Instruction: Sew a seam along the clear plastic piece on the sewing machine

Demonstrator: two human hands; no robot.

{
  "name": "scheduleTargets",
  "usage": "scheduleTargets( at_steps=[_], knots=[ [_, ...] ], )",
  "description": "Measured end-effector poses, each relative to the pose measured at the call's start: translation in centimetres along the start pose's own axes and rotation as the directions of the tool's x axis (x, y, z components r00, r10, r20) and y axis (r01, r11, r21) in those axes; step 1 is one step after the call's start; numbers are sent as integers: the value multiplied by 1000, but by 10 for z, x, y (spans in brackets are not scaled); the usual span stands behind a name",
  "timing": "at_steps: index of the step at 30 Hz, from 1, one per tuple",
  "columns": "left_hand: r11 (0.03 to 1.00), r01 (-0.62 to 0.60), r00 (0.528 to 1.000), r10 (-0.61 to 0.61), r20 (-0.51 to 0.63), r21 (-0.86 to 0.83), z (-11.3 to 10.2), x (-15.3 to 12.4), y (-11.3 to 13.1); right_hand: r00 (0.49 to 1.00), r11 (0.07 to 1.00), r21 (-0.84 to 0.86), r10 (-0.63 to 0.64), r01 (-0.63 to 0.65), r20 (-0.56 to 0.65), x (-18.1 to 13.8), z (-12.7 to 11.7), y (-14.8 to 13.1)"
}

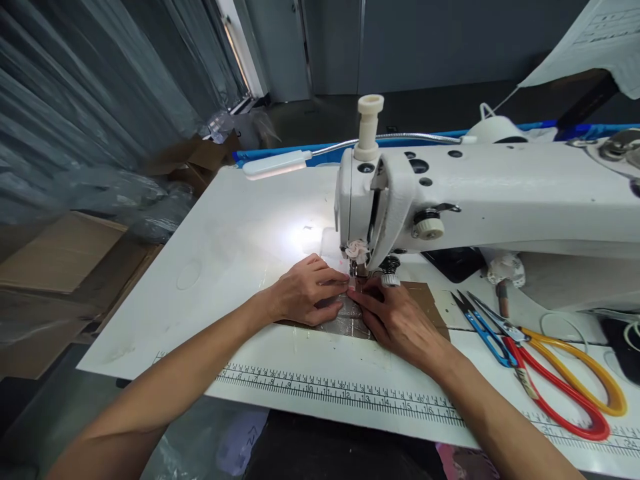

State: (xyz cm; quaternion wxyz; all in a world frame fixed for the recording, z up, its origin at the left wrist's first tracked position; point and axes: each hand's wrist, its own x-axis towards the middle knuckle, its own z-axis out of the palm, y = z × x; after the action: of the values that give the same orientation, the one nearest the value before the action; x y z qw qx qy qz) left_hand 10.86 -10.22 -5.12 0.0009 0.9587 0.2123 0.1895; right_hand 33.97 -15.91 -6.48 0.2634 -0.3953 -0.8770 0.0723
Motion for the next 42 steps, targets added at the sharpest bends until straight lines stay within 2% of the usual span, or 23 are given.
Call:
scheduleTargets(
  at_steps=[5,13,20,23,27,30,34,37,39,42],
  knots=[
    [999,20,998,-23,56,48,-5,1,0,1000,1000,4,8,-8,7,-1,1,1],
    [990,65,995,-74,70,125,-3,7,-2,998,999,20,41,-42,47,-9,9,9],
    [985,122,990,-130,59,125,-1,9,-2,999,997,68,39,-39,3,-4,7,6],
    [982,148,989,-150,9,116,0,7,-2,997,991,108,83,-83,13,-1,0,5],
    [989,145,986,-140,-87,44,-1,5,-4,979,957,207,201,-205,39,0,-9,11],
    [993,111,988,-116,-106,-51,-8,5,-3,966,938,231,258,-258,32,-1,-8,17],
    [974,-28,999,34,25,-225,-20,4,5,972,954,193,234,-227,-11,-2,0,18],
    [947,-36,989,80,125,-321,-22,2,9,975,961,175,222,-213,-32,-1,3,17],
    [936,0,988,55,145,-351,-19,0,9,968,954,174,249,-246,5,2,-1,19],
    [936,38,995,-1,104,-351,-10,-4,8,935,919,203,305,-339,180,11,-12,25]
  ],
)
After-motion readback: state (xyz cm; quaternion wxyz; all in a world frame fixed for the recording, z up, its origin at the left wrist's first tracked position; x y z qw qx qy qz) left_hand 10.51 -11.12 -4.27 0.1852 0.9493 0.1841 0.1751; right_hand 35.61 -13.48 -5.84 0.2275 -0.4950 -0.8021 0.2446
